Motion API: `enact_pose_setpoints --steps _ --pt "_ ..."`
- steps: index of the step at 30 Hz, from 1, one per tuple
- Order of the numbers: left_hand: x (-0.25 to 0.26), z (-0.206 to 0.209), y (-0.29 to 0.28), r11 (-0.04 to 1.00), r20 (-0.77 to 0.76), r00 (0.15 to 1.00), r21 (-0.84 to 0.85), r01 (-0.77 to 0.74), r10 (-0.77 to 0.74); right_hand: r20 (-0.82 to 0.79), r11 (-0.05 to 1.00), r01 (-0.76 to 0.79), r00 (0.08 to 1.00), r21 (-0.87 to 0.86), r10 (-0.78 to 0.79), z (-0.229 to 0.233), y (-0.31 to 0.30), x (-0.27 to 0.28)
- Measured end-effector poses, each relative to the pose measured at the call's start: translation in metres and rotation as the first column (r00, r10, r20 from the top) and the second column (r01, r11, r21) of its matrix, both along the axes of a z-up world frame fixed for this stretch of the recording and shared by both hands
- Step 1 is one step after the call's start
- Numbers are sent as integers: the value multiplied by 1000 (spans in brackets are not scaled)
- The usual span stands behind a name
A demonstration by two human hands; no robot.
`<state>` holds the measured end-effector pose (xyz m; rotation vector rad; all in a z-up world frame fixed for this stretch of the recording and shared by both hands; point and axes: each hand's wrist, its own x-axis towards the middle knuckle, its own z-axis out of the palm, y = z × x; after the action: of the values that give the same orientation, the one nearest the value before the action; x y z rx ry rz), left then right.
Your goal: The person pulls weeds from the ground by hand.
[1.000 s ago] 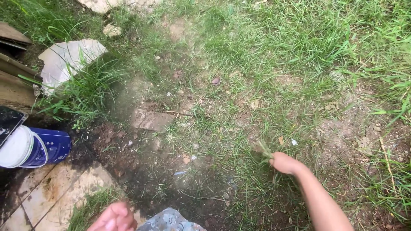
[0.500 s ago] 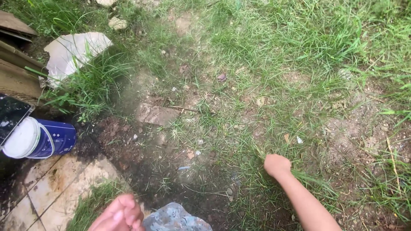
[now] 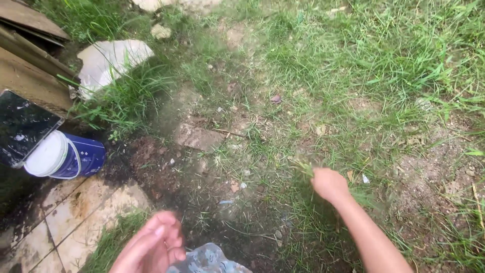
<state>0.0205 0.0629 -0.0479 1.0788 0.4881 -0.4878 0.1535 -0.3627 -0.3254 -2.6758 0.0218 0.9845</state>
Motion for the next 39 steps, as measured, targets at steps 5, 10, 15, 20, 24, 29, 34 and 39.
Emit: enact_pose_setpoints --steps 5,10,15,20,24,29,34,39 --pt "4 -5 -7 990 -40 999 138 3 3 42 952 -121 990 -281 138 -26 50 20" --pt "8 -32 -2 981 -73 996 182 62 -50 426 836 -121 816 -535 391 -89 62 7" --pt "13 -35 -26 995 -159 986 69 70 -58 380 908 -196 860 -371 341 -112 57 2" --pt "11 -37 -37 993 -167 979 17 119 -115 435 959 -153 866 -238 246 -117 56 -2" --pt "10 -35 -51 995 -226 969 -16 100 -101 232 967 -201 944 -155 234 -91 57 -25" --pt "0 -24 -92 987 -251 956 -82 136 -153 -111 991 135 984 -21 -137 0 44 -42" --pt "0 22 -139 919 -87 922 -156 361 -377 -70 892 383 923 240 -378 43 12 -56" --pt "-2 30 -136 783 106 971 -577 234 -213 442 928 204 833 313 -333 128 -3 -72"
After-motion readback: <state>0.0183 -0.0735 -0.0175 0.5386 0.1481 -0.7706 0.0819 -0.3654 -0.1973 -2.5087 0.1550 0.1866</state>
